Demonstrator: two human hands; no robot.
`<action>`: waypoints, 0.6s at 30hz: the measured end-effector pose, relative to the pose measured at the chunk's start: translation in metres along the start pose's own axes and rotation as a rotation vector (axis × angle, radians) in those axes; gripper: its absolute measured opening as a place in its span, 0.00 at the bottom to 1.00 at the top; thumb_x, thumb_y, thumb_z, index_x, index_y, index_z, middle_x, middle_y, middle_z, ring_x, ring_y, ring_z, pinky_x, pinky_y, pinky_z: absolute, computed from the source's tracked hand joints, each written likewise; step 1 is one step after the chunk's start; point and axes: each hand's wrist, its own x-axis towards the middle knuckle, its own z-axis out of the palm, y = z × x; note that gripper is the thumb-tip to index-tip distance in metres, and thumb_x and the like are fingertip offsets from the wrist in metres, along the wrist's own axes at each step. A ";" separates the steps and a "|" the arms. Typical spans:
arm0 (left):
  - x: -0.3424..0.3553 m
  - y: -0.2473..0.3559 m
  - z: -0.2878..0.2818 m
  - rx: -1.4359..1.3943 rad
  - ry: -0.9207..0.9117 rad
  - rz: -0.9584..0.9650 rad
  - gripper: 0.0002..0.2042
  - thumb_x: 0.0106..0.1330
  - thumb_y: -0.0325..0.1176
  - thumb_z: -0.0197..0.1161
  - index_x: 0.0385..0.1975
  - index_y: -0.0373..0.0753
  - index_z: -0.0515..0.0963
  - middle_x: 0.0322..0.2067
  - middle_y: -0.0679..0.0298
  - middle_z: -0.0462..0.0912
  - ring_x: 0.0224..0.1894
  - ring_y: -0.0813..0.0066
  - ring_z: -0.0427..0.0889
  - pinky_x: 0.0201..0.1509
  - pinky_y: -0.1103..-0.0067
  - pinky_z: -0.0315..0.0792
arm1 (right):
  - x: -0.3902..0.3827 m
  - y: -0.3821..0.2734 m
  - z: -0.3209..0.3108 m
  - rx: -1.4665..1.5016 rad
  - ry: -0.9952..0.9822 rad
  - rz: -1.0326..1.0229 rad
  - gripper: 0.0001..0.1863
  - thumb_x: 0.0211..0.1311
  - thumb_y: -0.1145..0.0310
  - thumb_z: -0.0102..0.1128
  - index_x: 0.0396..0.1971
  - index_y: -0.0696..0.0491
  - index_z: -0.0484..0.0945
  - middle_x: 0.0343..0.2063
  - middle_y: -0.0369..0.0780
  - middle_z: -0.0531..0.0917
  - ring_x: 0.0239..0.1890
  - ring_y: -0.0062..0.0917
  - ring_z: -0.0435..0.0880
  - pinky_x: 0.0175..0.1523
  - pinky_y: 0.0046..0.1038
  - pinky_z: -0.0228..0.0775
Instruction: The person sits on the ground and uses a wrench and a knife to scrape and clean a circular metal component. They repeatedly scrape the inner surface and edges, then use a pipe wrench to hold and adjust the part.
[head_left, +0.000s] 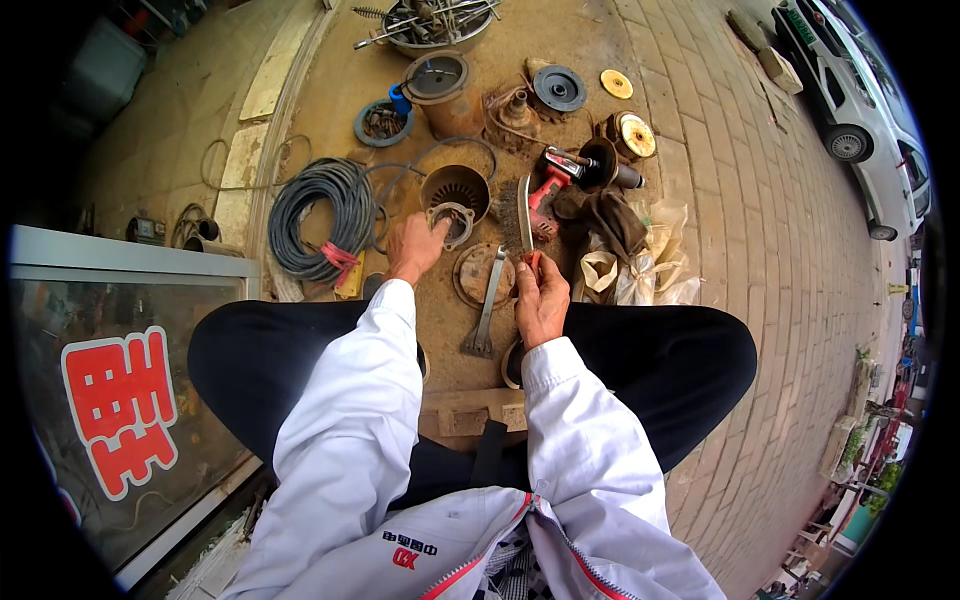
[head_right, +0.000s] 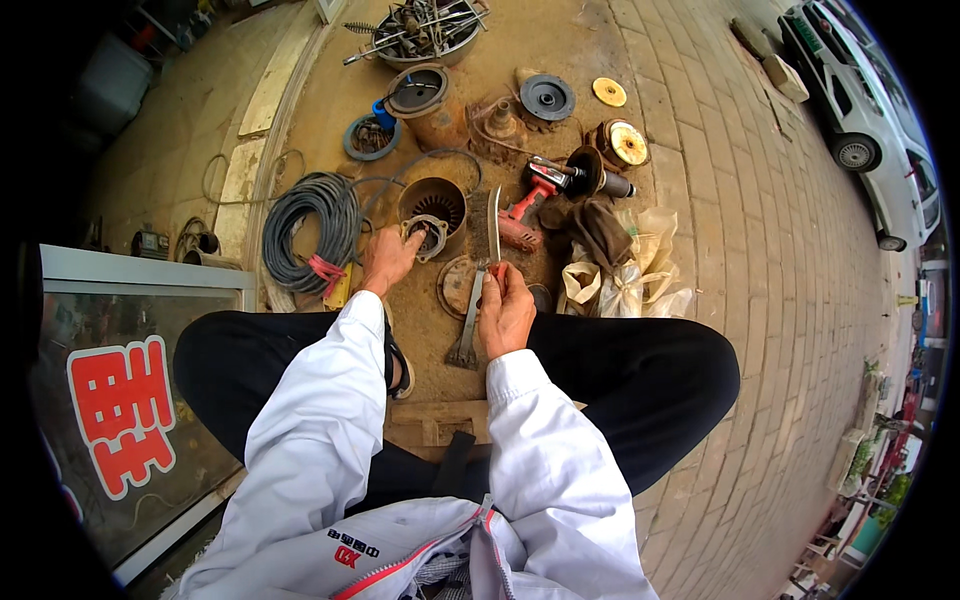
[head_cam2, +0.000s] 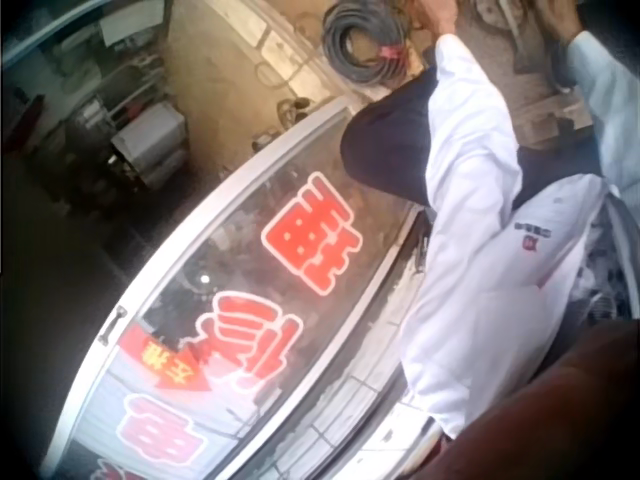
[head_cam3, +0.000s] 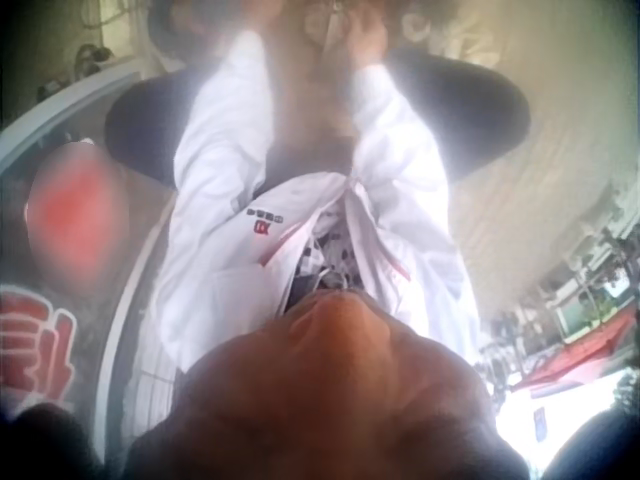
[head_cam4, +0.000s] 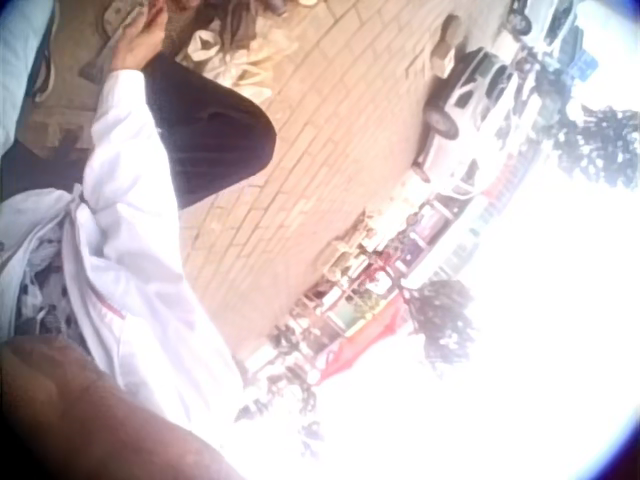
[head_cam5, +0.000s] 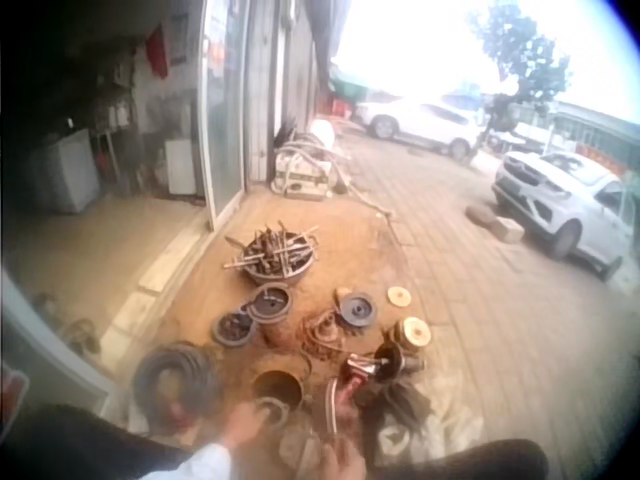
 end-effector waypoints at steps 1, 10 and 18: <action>-0.004 0.005 -0.001 -0.014 0.005 -0.015 0.28 0.70 0.52 0.60 0.50 0.28 0.81 0.49 0.37 0.83 0.54 0.39 0.81 0.58 0.57 0.73 | 0.000 0.005 0.001 -0.013 -0.018 0.001 0.10 0.70 0.69 0.57 0.43 0.60 0.78 0.24 0.41 0.80 0.27 0.24 0.78 0.37 0.30 0.72; 0.003 -0.001 0.000 0.165 -0.045 -0.016 0.28 0.70 0.54 0.58 0.54 0.32 0.80 0.51 0.41 0.84 0.55 0.41 0.82 0.60 0.56 0.71 | -0.009 0.005 0.007 -0.380 -0.003 -0.271 0.25 0.68 0.69 0.59 0.65 0.47 0.73 0.37 0.53 0.86 0.39 0.51 0.86 0.43 0.44 0.78; 0.006 0.004 -0.009 0.191 -0.152 0.003 0.27 0.71 0.51 0.58 0.56 0.31 0.77 0.51 0.41 0.83 0.56 0.42 0.81 0.59 0.56 0.71 | 0.005 0.008 0.026 -0.706 -0.205 -0.365 0.28 0.68 0.70 0.58 0.67 0.36 0.72 0.35 0.53 0.83 0.33 0.53 0.85 0.37 0.48 0.77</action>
